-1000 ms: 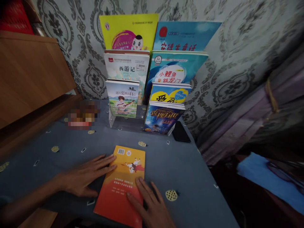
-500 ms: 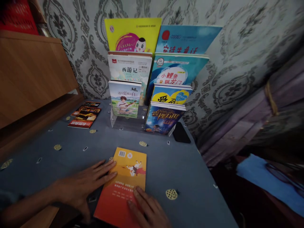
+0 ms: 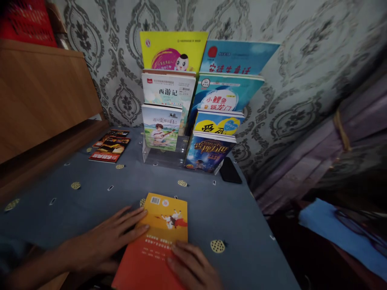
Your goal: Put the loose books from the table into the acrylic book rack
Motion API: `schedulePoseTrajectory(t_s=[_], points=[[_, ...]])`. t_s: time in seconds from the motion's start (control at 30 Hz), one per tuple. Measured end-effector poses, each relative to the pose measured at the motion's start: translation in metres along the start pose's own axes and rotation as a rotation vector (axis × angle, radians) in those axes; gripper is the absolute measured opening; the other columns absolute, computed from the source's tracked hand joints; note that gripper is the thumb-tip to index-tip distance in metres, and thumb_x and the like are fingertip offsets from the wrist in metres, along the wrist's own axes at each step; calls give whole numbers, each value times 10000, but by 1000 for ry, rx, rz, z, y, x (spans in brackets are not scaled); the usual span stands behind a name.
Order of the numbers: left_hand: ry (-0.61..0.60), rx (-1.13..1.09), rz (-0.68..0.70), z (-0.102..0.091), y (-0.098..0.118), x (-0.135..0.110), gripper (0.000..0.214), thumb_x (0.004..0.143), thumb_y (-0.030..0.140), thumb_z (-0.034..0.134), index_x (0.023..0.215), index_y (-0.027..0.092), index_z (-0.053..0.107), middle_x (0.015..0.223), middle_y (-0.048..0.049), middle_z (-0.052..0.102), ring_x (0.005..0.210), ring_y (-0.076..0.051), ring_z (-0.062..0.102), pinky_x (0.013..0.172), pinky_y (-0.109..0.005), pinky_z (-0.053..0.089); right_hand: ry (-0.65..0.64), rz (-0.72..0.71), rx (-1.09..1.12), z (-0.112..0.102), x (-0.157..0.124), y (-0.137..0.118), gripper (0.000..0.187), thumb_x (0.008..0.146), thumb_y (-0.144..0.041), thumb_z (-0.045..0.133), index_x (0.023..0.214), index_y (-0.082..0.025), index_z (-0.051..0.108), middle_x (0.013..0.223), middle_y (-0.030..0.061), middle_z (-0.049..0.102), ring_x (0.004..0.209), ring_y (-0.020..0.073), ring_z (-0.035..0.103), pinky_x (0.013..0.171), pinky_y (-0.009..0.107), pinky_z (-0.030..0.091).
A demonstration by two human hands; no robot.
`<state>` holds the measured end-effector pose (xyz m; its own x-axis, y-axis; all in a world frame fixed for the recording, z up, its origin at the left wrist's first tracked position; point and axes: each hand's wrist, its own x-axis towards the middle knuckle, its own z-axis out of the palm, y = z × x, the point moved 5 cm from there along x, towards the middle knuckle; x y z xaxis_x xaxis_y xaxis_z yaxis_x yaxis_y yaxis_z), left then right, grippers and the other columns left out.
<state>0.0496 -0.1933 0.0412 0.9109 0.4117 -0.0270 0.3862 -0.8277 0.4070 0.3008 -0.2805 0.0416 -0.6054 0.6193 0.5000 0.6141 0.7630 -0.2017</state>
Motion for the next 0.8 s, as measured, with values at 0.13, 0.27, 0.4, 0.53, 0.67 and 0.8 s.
schedulePoseTrajectory(t_s=[0.13,0.27,0.4,0.53,0.67,0.8], points=[[172,-148,-55,-27,-13,13,681,963,414,578,1559,354,254,1586,-82,399,1457,-296,384,1204,-495,327,222,146,155,-20,25,24,508,1016,-304,463,1519,-343,410,1219,72,730,1099,251,702,913,390,594],[449,-380,-144,-42,-23,38,474,1009,417,442,1457,268,396,1361,-103,609,1238,-252,583,1058,-422,472,396,338,285,-16,47,58,396,987,-425,521,1349,-280,590,1132,106,743,1010,272,726,849,410,612],[683,-507,-305,-49,-31,66,422,1017,507,342,1227,204,547,1067,-80,678,974,-214,636,899,-356,517,472,552,300,-6,67,84,309,962,-439,559,1159,-236,684,1015,79,769,923,269,736,824,415,617],[953,-538,-470,-57,-48,78,536,992,638,278,1031,198,581,890,-59,638,855,-210,601,826,-345,504,465,548,351,-7,94,86,319,973,-449,523,1138,-229,685,985,68,758,859,247,720,769,380,611],[1023,-503,-471,-59,-62,76,591,966,709,264,967,212,583,789,-29,595,758,-198,563,753,-328,479,447,522,390,3,108,89,333,986,-472,482,1134,-238,668,980,70,742,867,234,702,785,369,597],[986,-500,-456,-55,-67,71,583,971,694,273,908,211,593,814,-39,617,776,-201,572,745,-323,472,445,521,404,21,104,96,353,986,-491,468,1165,-241,642,1003,91,738,889,249,699,808,387,593]])
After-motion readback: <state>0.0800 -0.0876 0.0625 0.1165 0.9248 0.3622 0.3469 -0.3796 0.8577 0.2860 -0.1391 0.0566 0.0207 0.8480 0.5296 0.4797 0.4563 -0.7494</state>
